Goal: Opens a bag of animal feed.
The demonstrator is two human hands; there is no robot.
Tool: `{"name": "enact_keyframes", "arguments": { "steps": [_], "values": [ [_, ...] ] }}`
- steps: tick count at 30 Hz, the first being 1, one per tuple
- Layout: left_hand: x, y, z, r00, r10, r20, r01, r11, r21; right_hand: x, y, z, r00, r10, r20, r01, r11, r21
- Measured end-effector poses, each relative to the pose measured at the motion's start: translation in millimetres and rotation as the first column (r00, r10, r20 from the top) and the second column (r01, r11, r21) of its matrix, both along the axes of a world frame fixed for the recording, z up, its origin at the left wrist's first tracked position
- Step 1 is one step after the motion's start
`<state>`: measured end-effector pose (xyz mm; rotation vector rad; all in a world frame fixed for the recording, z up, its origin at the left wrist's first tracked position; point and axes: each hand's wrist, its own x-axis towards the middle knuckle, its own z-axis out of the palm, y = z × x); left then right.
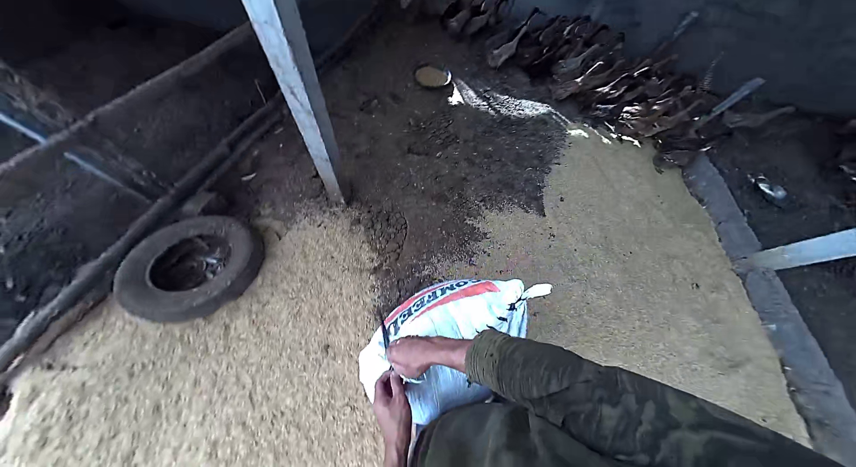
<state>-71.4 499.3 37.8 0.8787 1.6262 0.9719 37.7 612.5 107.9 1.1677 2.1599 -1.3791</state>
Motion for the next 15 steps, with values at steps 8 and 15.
{"name": "enact_keyframes", "arguments": {
  "steps": [8, 15],
  "values": [
    [-8, 2, 12, 0.874, -0.264, -0.408, 0.23, 0.964, -0.13, -11, -6, -10, 0.993, -0.121, 0.01, 0.122, 0.989, -0.083],
    [-10, -15, -3, 0.99, 0.142, 0.004, -0.139, 0.976, -0.17, -20, -25, -18, 0.922, -0.387, 0.01, 0.381, 0.902, -0.2]
  ]
}}
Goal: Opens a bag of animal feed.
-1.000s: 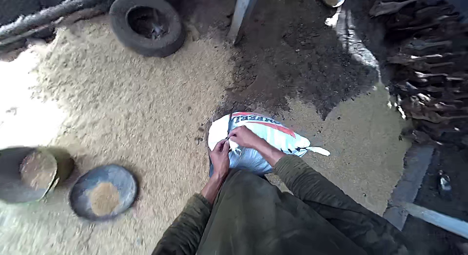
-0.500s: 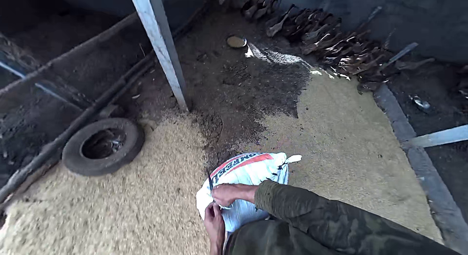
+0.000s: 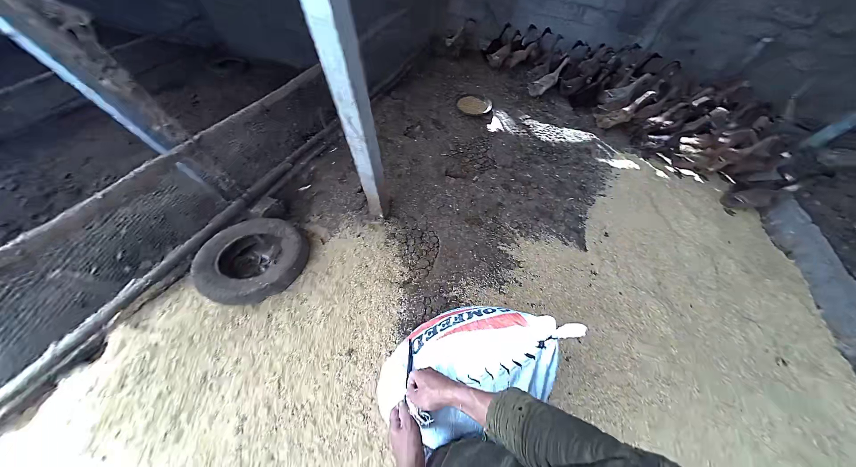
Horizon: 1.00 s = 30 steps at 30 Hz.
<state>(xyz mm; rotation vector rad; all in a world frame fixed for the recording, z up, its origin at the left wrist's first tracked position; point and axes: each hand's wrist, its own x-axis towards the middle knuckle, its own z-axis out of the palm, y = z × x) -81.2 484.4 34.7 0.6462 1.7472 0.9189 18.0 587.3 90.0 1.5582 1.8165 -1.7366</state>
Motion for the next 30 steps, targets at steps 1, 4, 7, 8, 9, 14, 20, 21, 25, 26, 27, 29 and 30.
{"name": "enact_keyframes", "arguments": {
  "steps": [1, 4, 7, 8, 9, 14, 20, 21, 25, 26, 27, 29, 30],
  "values": [
    [-1, -3, -2, 0.997, 0.035, 0.068, -0.038, 0.999, 0.036, 1, 0, 0, 1.0, 0.022, 0.003, -0.022, 1.0, 0.007],
    [-10, -11, 3, 0.975, 0.086, 0.204, -0.107, 0.99, 0.095, -2, 3, -1, 0.989, 0.149, 0.02, -0.15, 0.988, 0.037],
    [-16, -11, 12, 0.964, 0.083, 0.253, -0.101, 0.993, 0.059, -5, 6, 5, 0.969, 0.245, 0.037, -0.247, 0.966, 0.073],
    [-16, -11, 12, 0.968, 0.06, 0.243, -0.073, 0.996, 0.044, -5, 5, 6, 0.963, 0.267, 0.04, -0.269, 0.959, 0.086],
    [-17, -11, 12, 0.975, 0.023, 0.219, -0.032, 0.999, 0.035, -4, 3, 6, 0.958, 0.284, 0.042, -0.286, 0.954, 0.088],
    [-17, -12, 26, 0.943, -0.319, -0.098, 0.314, 0.948, -0.055, -5, 7, -2, 0.957, 0.288, 0.041, -0.291, 0.951, 0.102],
    [-8, -29, 12, 0.993, -0.043, 0.11, 0.036, 0.997, 0.065, 3, 30, 16, 0.933, 0.361, 0.007, -0.36, 0.929, 0.081],
    [-7, -25, 8, 0.987, 0.014, 0.159, -0.029, 0.995, 0.091, 3, 28, 16, 0.936, 0.351, -0.006, -0.35, 0.933, 0.089],
    [5, -10, 12, 0.917, 0.198, 0.346, -0.226, 0.973, 0.043, 2, 20, 10, 0.961, 0.275, 0.001, -0.274, 0.957, 0.101],
    [5, -8, 19, 0.892, 0.245, 0.38, -0.272, 0.962, 0.018, 0, 20, 10, 0.967, 0.257, 0.003, -0.256, 0.962, 0.101],
    [5, -6, 25, 0.871, 0.276, 0.406, -0.304, 0.953, 0.003, 0, 20, 13, 0.97, 0.241, 0.011, -0.241, 0.966, 0.097],
    [9, -6, 33, 0.851, 0.306, 0.426, -0.331, 0.944, -0.016, 2, 18, 17, 0.971, 0.235, 0.04, -0.237, 0.967, 0.089],
    [9, -7, 35, 0.853, 0.312, 0.418, -0.333, 0.943, -0.023, 3, 17, 17, 0.969, 0.241, 0.056, -0.246, 0.965, 0.087]
  ]
}}
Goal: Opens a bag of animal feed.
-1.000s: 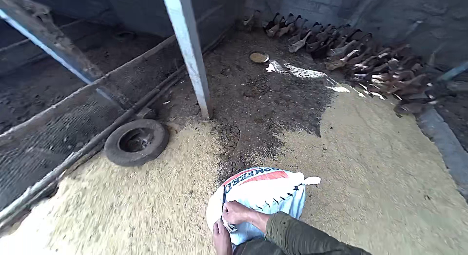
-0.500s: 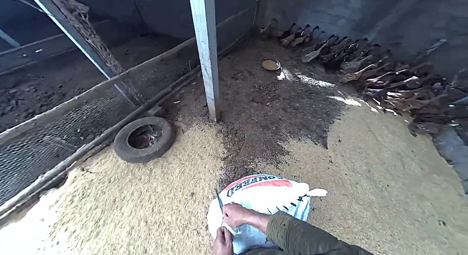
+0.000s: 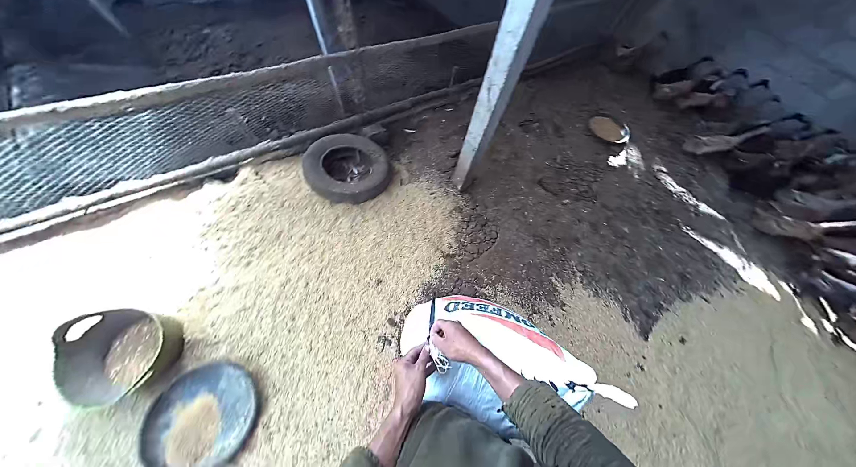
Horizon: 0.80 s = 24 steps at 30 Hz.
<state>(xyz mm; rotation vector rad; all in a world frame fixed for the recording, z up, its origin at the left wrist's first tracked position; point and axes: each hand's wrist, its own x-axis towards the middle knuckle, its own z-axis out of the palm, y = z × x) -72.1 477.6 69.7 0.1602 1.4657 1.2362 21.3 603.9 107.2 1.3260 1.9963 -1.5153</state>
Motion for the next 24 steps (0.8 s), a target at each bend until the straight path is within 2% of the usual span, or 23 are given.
{"name": "enact_keyframes", "arguments": {
  "steps": [5, 7, 10, 14, 16, 20, 24],
  "values": [
    [-3, 2, 1, 0.998, -0.065, 0.002, 0.065, 0.996, -0.059, -1, -3, 4, 0.996, 0.069, 0.059, -0.07, 0.997, 0.016],
    [-3, 2, -1, 0.981, -0.174, -0.082, 0.168, 0.983, -0.075, -1, -3, 5, 0.989, 0.118, 0.087, -0.121, 0.992, 0.033],
    [-7, 0, 3, 0.898, -0.37, -0.24, 0.331, 0.925, -0.187, -8, -4, 2, 0.972, 0.204, 0.116, -0.21, 0.977, 0.042],
    [-3, -4, 10, 0.853, -0.464, -0.24, 0.403, 0.877, -0.261, -12, -4, -1, 0.946, 0.274, 0.175, -0.284, 0.958, 0.034],
    [0, -6, 9, 0.871, -0.444, -0.21, 0.389, 0.885, -0.256, -13, -7, -1, 0.954, 0.227, 0.194, -0.237, 0.971, 0.033],
    [7, -6, 4, 0.969, -0.221, -0.113, 0.193, 0.957, -0.217, -11, -24, -8, 0.987, -0.045, 0.153, 0.039, 0.999, 0.038],
    [4, -10, -10, 0.982, -0.171, -0.077, 0.163, 0.981, -0.104, -2, -20, -6, 0.993, 0.01, 0.119, -0.015, 0.999, 0.041]
  ]
}}
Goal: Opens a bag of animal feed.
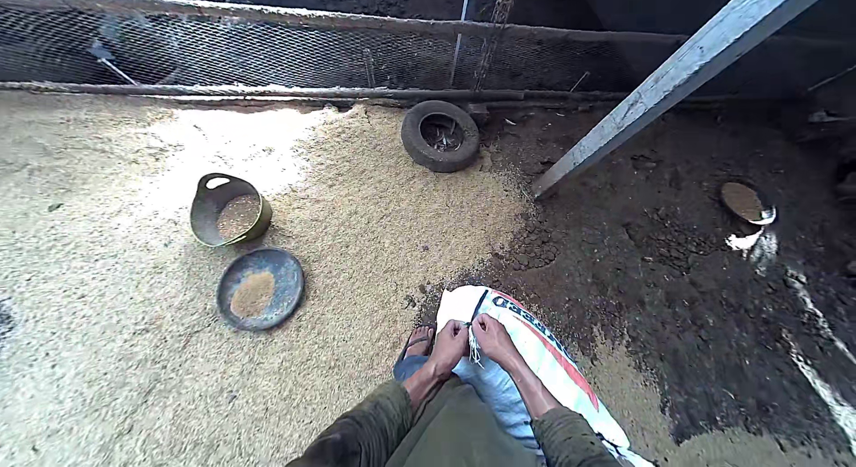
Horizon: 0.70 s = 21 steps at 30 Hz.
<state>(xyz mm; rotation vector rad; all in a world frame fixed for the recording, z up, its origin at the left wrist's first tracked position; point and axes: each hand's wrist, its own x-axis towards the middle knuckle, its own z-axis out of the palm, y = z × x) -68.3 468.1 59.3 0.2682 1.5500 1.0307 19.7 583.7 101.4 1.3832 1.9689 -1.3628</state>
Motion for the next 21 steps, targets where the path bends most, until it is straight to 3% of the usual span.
{"name": "enact_keyframes", "arguments": {
  "steps": [3, 5, 11, 14, 17, 19, 21],
  "values": [
    [-3, -2, 1, 0.996, -0.016, 0.086, 0.009, 0.997, 0.078, 3, 7, 6, 0.998, 0.067, 0.009, -0.067, 0.998, 0.0],
    [-5, -2, 0, 0.998, -0.039, 0.058, 0.033, 0.995, 0.099, 2, 10, 7, 0.995, 0.094, 0.021, -0.094, 0.996, 0.003],
    [-7, -1, 9, 0.913, -0.199, -0.355, 0.228, 0.973, 0.042, -5, 8, 9, 0.991, 0.122, 0.05, -0.122, 0.992, -0.017],
    [-3, 0, 8, 0.962, -0.056, -0.267, 0.069, 0.997, 0.041, -8, 6, 5, 1.0, 0.009, 0.024, -0.008, 0.999, -0.037],
    [6, 0, -5, 0.982, 0.185, -0.032, -0.182, 0.98, 0.087, -4, -2, -4, 0.991, -0.129, -0.021, 0.128, 0.99, -0.053],
    [4, 0, -9, 0.978, 0.204, 0.034, -0.206, 0.975, 0.079, -2, -5, -4, 0.993, -0.113, -0.023, 0.112, 0.993, -0.04],
    [-3, 1, -6, 0.991, 0.13, 0.031, -0.132, 0.988, 0.078, 0, 0, 3, 1.0, -0.025, -0.011, 0.025, 0.999, -0.029]
  ]
}}
